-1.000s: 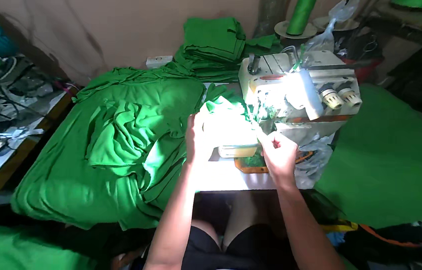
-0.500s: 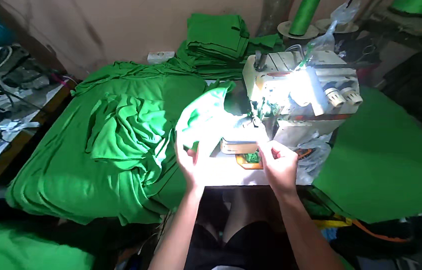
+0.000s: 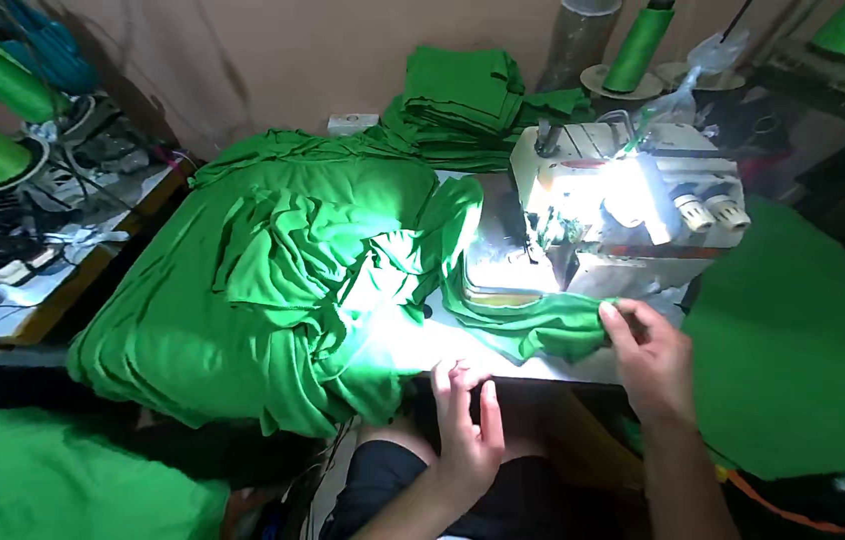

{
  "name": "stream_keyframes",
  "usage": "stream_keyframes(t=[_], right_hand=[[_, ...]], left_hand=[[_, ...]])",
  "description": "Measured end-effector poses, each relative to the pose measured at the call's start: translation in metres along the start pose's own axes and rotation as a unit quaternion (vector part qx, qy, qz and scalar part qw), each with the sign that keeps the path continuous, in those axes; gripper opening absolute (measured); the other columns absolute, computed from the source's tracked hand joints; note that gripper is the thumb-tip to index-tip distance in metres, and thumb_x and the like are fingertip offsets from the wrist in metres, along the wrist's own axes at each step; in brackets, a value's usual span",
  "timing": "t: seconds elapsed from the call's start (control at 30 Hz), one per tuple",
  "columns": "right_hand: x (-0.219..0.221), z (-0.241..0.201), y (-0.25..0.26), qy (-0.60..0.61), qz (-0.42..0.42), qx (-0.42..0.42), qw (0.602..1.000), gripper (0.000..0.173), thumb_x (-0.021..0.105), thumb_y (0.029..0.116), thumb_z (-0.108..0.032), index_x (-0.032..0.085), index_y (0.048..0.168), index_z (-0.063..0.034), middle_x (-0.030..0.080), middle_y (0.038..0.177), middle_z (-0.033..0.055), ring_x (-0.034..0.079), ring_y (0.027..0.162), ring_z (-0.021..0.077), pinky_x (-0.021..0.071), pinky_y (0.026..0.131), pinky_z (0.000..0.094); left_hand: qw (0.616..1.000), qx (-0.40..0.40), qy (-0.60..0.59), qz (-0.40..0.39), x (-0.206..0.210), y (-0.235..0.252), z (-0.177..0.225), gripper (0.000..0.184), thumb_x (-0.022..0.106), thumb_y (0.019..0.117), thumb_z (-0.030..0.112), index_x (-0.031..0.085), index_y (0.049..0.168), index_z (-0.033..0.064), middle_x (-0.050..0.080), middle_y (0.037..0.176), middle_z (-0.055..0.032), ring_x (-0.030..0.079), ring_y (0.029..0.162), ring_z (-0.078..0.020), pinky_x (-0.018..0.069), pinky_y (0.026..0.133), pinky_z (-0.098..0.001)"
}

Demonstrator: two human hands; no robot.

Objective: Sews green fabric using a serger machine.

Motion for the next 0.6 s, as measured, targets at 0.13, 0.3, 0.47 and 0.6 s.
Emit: stream_keyframes(t=[0.13,0.3,0.47,0.6], right_hand=[[0.008,-0.065,-0.049,0.107,-0.107,-0.168,0.974,0.021,0.058,0.1046,-0.026,0.072,0.107,-0.0108,0.071,0.095,-0.0082,0.061,0.087,-0.0111,0.0514,0.078,0.0085],[-0.018,-0.093,-0.050,0.149,0.023,-0.205,0.967,0.018,0.054,0.1065,-0.027,0.072,0.107,-0.0256,0.068,0.101,-0.0239,0.061,0.096,-0.0140,0.0502,0.084,0.0070],[0.031,-0.104,-0.044,0.117,-0.099,-0.201,0.967,0.028,0.054,0.1039,-0.023,0.070,0.093,-0.0028,0.066,0.077,-0.0030,0.057,0.071,-0.0099,0.0486,0.067,0.0079],[0.087,-0.106,-0.063,-0.044,-0.225,-0.164,0.960,0.037,0.062,0.0974,-0.023,0.068,0.125,0.0019,0.072,0.101,0.0151,0.070,0.080,0.0236,0.0589,0.070,0.0404]], left_hand=[[0.971,0.146,0.113,-0.154,0.020,0.046,0.023,0.025,0.054,0.1019,0.024,0.075,0.109,0.0141,0.069,0.121,-0.0199,0.060,0.121,-0.0383,0.0395,0.103,-0.0578],[0.959,0.150,0.042,-0.238,0.011,0.058,0.036,0.027,0.052,0.1033,0.031,0.071,0.090,0.0172,0.067,0.119,-0.0080,0.051,0.129,-0.0259,0.0280,0.111,-0.0515],[0.945,0.013,0.272,-0.181,-0.037,0.169,-0.040,0.040,0.066,0.0936,0.006,0.063,0.133,-0.0015,0.051,0.148,-0.0242,0.046,0.136,-0.0465,0.0342,0.105,-0.0688],[0.859,-0.074,0.405,-0.304,-0.040,0.216,-0.085,0.018,0.067,0.0959,0.010,0.073,0.110,0.0013,0.069,0.119,-0.0214,0.057,0.124,-0.0438,0.0414,0.100,-0.0654]])
Point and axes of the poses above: each hand's wrist, its own y-axis towards the middle knuckle, its own x-axis out of the palm, z = x × y, the point moved 9 cm from there along y, towards the middle knuckle
